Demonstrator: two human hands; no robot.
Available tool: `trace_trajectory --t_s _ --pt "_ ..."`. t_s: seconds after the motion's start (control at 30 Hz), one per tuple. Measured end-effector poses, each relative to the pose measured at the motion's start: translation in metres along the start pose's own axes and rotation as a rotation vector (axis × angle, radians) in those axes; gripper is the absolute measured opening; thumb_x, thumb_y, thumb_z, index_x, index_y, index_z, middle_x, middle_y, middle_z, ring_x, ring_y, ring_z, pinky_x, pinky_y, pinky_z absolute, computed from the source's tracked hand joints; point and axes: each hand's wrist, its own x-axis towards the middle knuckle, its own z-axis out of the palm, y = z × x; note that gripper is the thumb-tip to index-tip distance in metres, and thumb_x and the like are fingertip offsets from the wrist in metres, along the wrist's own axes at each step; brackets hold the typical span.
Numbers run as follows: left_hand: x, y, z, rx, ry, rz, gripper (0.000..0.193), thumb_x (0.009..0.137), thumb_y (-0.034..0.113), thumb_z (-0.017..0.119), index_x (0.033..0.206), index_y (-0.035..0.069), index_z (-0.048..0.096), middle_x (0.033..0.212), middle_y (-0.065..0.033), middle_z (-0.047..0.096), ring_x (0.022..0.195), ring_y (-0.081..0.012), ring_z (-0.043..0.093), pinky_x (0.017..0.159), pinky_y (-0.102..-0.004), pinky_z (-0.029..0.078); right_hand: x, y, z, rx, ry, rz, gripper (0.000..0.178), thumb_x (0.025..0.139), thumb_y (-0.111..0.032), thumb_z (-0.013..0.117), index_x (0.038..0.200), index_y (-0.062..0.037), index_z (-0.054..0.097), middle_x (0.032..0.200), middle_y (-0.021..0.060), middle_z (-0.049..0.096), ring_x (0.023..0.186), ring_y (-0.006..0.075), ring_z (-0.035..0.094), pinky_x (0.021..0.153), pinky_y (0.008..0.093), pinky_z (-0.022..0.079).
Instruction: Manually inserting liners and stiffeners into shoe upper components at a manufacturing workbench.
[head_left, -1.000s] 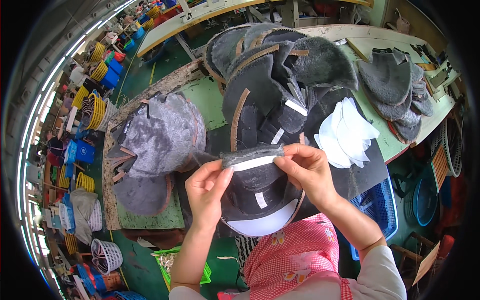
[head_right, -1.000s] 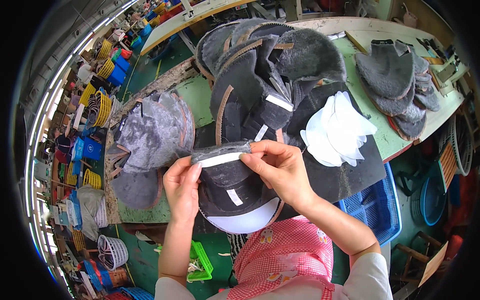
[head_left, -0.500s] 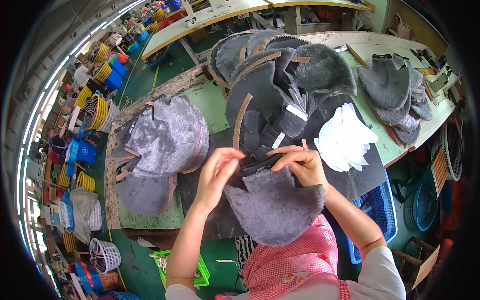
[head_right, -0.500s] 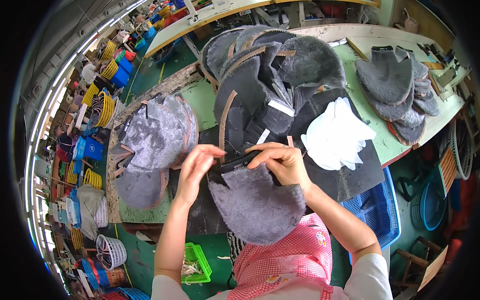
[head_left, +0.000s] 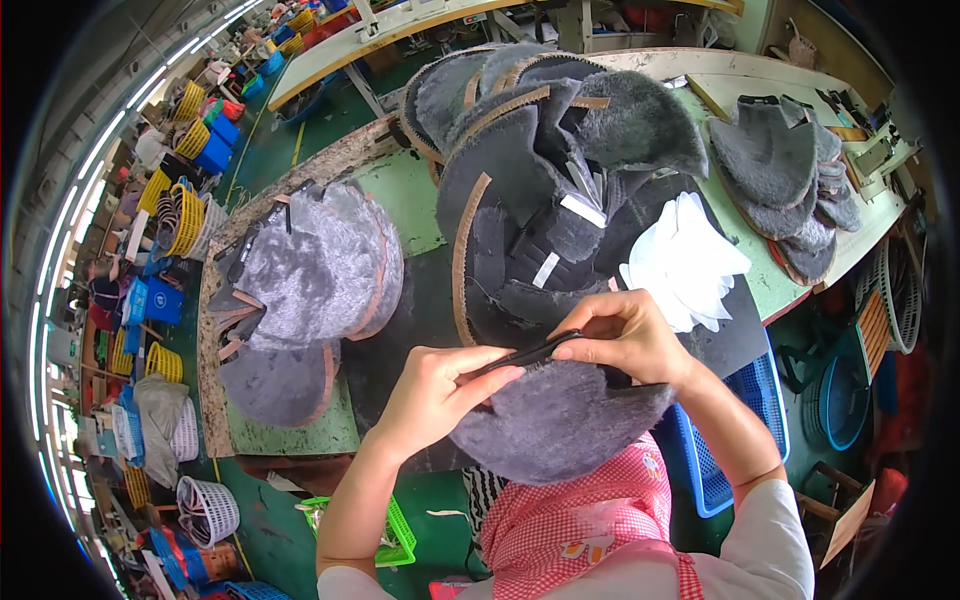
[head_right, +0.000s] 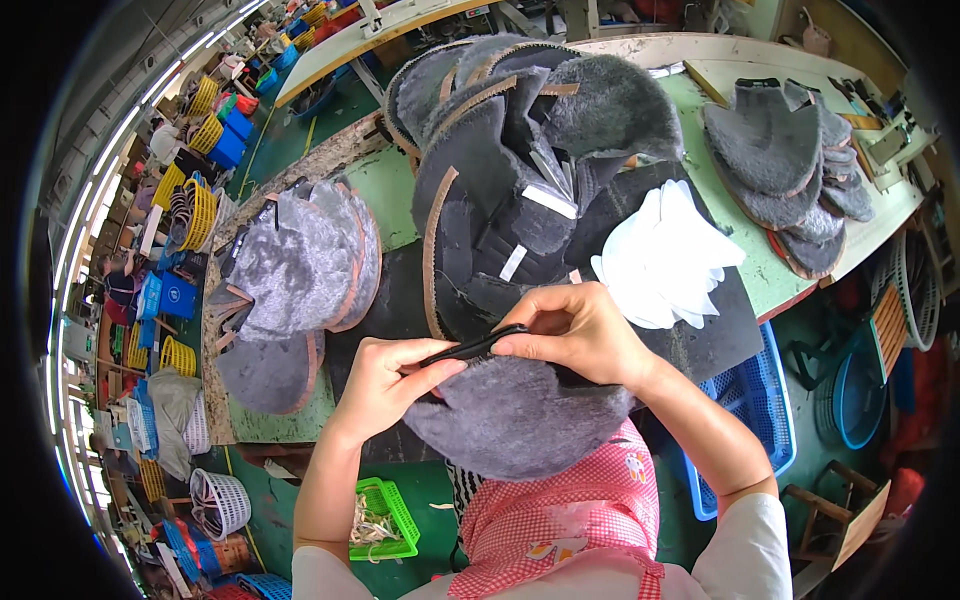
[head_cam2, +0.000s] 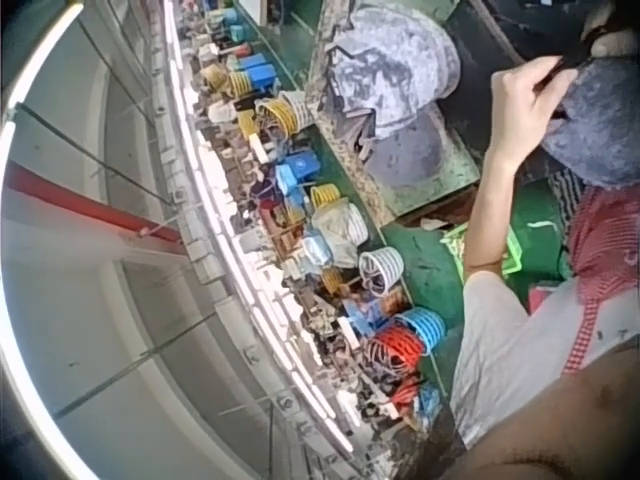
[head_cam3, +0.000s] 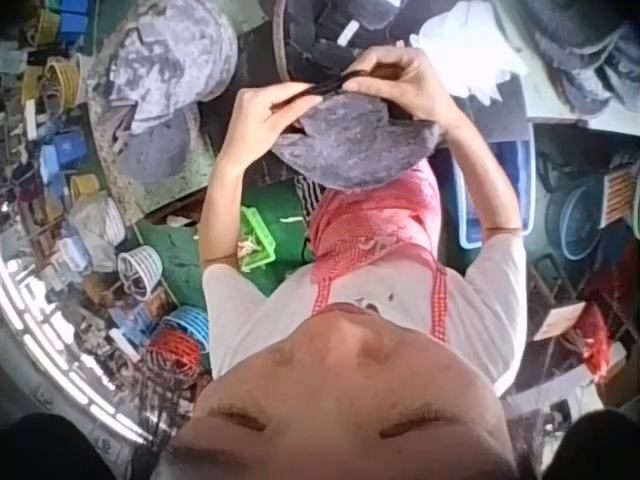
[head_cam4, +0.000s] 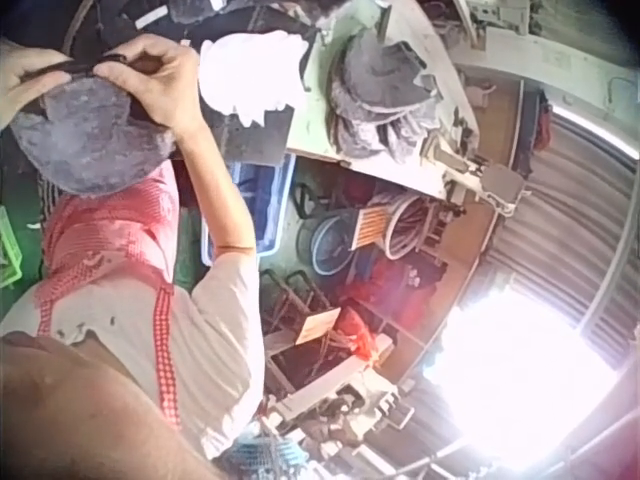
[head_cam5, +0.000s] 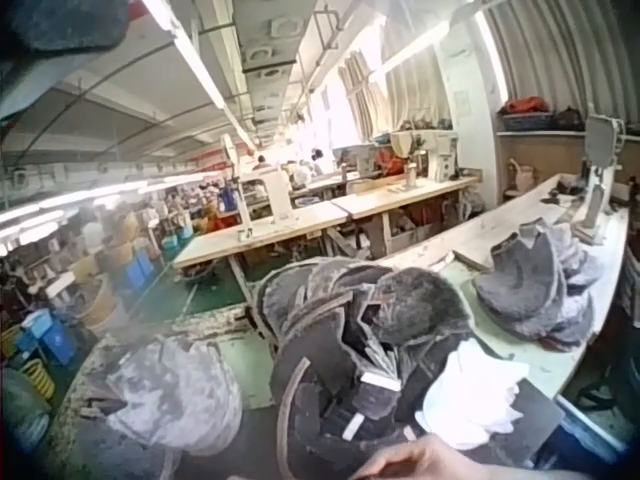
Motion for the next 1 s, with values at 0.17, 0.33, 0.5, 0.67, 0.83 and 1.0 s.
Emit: trace_trajectory --t_s 0.17,0.33,0.5,0.67,0.83,1.0 --pt "-0.003 0.0 -0.013 0.003 -0.159 -0.052 0.025 0.096 0.014 0.064 0.111 -0.006 0.067 0.071 -0.004 0.064 0.064 -0.004 0.059 0.058 -0.0238 0.048 -0.01 -0.008 0.005 -0.044 0.011 -0.032 0.009 0.086 -0.003 0.074 0.092 0.002 0.07 0.088 0.0037 0.071 0.082 0.0046 0.064 0.071 0.019 0.053" --pt "0.02 -0.004 -0.001 0.155 -0.1 0.07 0.025 0.096 0.021 0.064 0.107 -0.002 0.065 0.066 -0.0111 0.055 0.058 -0.0074 0.054 0.054 -0.0307 0.044 0.0 0.001 0.002 0.012 0.072 -0.007 0.013 0.089 -0.006 0.071 0.101 0.0011 0.069 0.094 0.0035 0.07 0.083 0.0021 0.061 0.072 0.0191 0.051" --pt "0.008 -0.069 -0.003 -0.195 0.12 -0.275 0.027 0.099 0.024 0.06 0.102 -0.003 0.064 0.074 -0.0014 0.061 0.056 -0.0057 0.056 0.044 -0.0213 0.045 -0.024 -0.013 -0.023 -0.271 0.161 0.384 0.037 0.092 -0.037 0.067 0.096 0.0001 0.065 0.08 0.0015 0.062 0.069 0.0087 0.057 0.06 0.0255 0.049" --pt "0.02 -0.086 -0.004 0.077 0.108 -0.292 0.024 0.096 0.024 0.063 0.103 0.001 0.065 0.073 -0.001 0.061 0.053 -0.01 0.059 0.045 -0.0267 0.046 -0.034 0.015 -0.015 -0.486 0.161 0.467 0.032 0.087 -0.022 0.074 0.091 0.008 0.066 0.07 0.0054 0.063 0.061 0.0088 0.057 0.056 0.0262 0.05" --pt "0.035 -0.057 0.01 0.867 0.442 0.286 0.024 0.077 0.018 0.077 0.093 0.008 0.062 0.084 -0.0089 0.06 0.08 -0.0279 0.06 0.07 -0.0404 0.048 -0.027 0.019 -0.014 -0.565 0.161 0.495 0.032 0.086 -0.023 0.074 0.082 0.0073 0.066 0.067 0.0089 0.063 0.057 0.0104 0.058 0.054 0.0276 0.05" --pt "-0.026 -0.056 0.062 0.726 -0.094 0.258 0.055 0.087 0.027 0.06 0.14 0.015 0.054 0.152 -0.0211 0.035 0.143 -0.0394 0.029 0.116 -0.0548 0.024 -0.02 0.001 -0.002 -1.169 0.175 0.427 0.043 0.073 -0.036 0.082 0.085 -0.0016 0.059 0.072 0.0122 0.063 0.071 0.0326 0.066 0.068 0.0412 0.051"
